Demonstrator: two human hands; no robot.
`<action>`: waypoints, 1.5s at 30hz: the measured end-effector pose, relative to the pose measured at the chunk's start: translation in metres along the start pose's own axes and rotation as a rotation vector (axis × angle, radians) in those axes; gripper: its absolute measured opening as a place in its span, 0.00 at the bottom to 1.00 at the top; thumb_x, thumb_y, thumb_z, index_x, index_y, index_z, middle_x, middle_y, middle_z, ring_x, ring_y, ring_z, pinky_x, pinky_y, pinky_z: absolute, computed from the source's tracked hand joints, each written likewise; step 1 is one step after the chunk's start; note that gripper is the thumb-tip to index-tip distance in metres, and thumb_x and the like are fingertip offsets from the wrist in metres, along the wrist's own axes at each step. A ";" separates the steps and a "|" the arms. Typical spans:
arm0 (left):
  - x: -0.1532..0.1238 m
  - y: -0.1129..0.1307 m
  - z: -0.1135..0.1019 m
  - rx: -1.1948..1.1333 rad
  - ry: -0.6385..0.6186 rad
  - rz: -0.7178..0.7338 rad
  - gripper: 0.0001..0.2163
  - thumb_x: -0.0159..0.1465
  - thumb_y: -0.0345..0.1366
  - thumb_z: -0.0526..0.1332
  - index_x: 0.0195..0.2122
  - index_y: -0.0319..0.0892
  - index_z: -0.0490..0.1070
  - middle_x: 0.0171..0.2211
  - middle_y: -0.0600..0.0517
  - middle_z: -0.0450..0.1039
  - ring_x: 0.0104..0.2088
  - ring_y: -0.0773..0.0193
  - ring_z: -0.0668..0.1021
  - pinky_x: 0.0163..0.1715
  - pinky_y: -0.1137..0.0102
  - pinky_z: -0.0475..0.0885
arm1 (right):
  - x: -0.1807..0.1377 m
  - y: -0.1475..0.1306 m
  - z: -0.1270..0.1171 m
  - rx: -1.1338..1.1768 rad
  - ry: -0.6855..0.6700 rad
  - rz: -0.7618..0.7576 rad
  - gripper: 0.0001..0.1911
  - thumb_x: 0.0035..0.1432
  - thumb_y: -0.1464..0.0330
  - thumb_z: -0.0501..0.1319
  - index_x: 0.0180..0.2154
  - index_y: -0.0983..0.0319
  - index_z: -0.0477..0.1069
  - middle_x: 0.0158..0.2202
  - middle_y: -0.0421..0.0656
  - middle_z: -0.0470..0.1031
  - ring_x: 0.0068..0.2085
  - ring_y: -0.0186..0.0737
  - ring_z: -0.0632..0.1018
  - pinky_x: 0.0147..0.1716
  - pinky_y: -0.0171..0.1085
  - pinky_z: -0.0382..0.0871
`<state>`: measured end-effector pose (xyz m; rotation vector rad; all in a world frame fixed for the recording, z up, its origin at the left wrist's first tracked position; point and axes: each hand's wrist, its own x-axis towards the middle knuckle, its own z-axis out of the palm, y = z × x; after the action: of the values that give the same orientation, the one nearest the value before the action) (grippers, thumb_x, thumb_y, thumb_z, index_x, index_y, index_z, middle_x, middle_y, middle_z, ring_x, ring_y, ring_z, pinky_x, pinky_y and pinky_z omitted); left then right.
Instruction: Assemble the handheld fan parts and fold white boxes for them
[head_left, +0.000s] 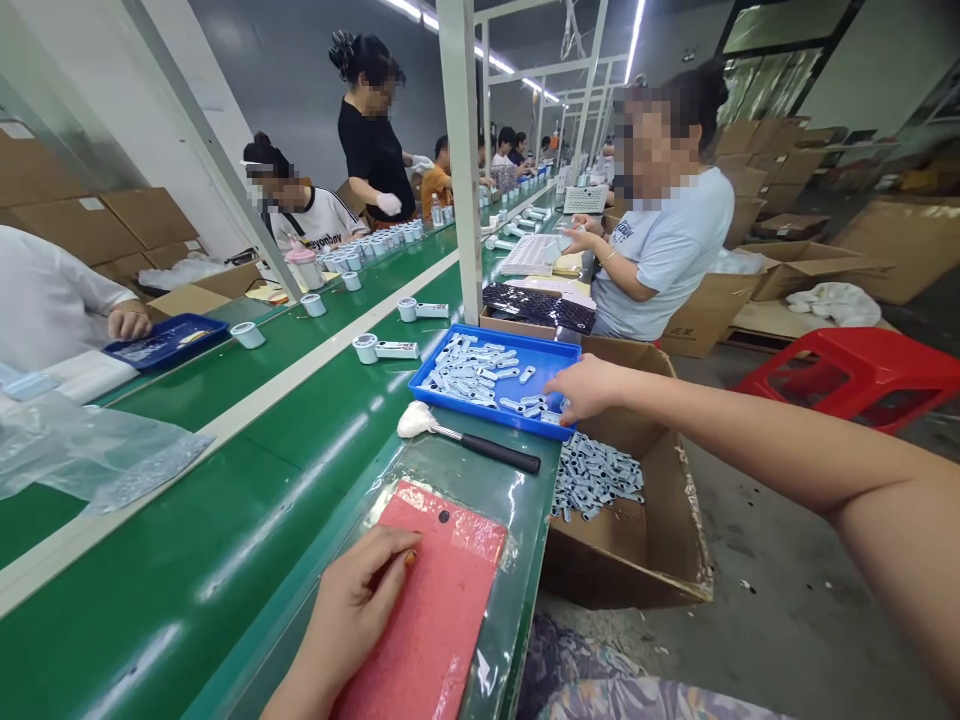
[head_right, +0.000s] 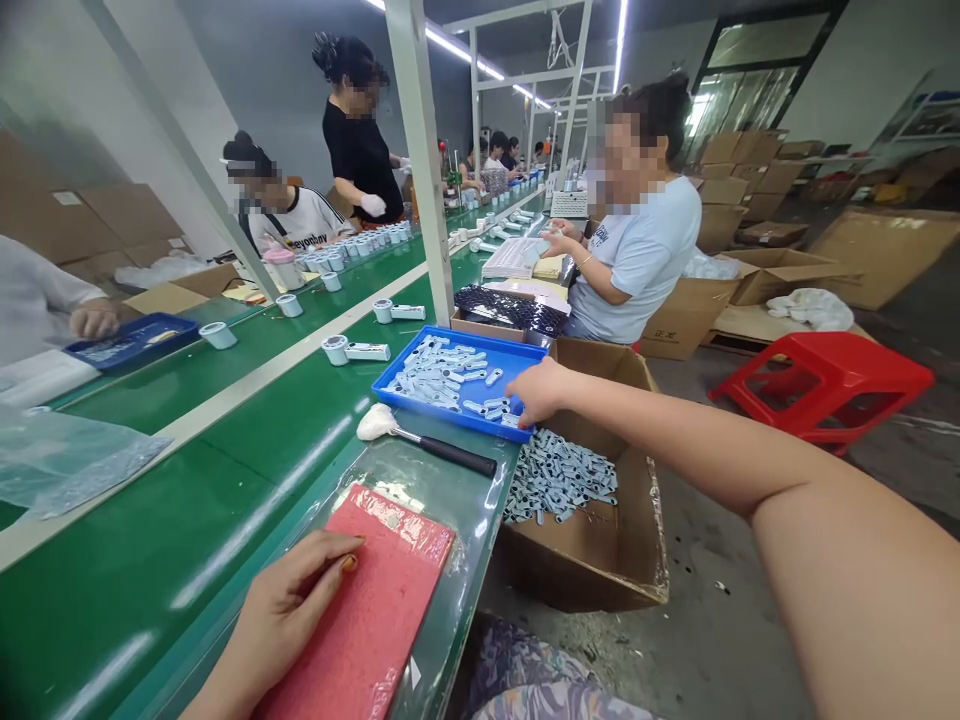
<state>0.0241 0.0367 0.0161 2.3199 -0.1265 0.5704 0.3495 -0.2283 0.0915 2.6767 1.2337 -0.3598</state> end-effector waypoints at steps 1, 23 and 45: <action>0.000 0.000 0.000 0.003 -0.003 0.000 0.08 0.69 0.33 0.60 0.41 0.49 0.79 0.35 0.55 0.82 0.33 0.67 0.83 0.35 0.76 0.77 | 0.000 -0.002 0.002 -0.004 -0.003 -0.015 0.33 0.50 0.61 0.74 0.59 0.56 0.77 0.51 0.52 0.81 0.54 0.64 0.80 0.52 0.52 0.70; -0.002 0.003 0.007 0.019 -0.031 -0.086 0.12 0.67 0.28 0.55 0.39 0.45 0.78 0.33 0.51 0.81 0.34 0.63 0.81 0.36 0.68 0.75 | 0.061 -0.071 0.001 0.246 0.434 -0.097 0.20 0.69 0.74 0.53 0.54 0.59 0.78 0.55 0.47 0.81 0.54 0.52 0.81 0.49 0.44 0.76; -0.171 0.062 -0.207 0.566 0.228 -0.562 0.16 0.69 0.47 0.59 0.30 0.42 0.76 0.34 0.58 0.78 0.37 0.70 0.81 0.35 0.77 0.77 | -0.019 -0.184 0.103 0.414 0.460 -1.158 0.21 0.72 0.69 0.50 0.60 0.54 0.74 0.57 0.46 0.80 0.56 0.47 0.81 0.55 0.51 0.76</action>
<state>-0.2202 0.1201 0.1124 2.6259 0.8692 0.6211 0.1819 -0.1503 -0.0113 2.0140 3.0584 -0.1127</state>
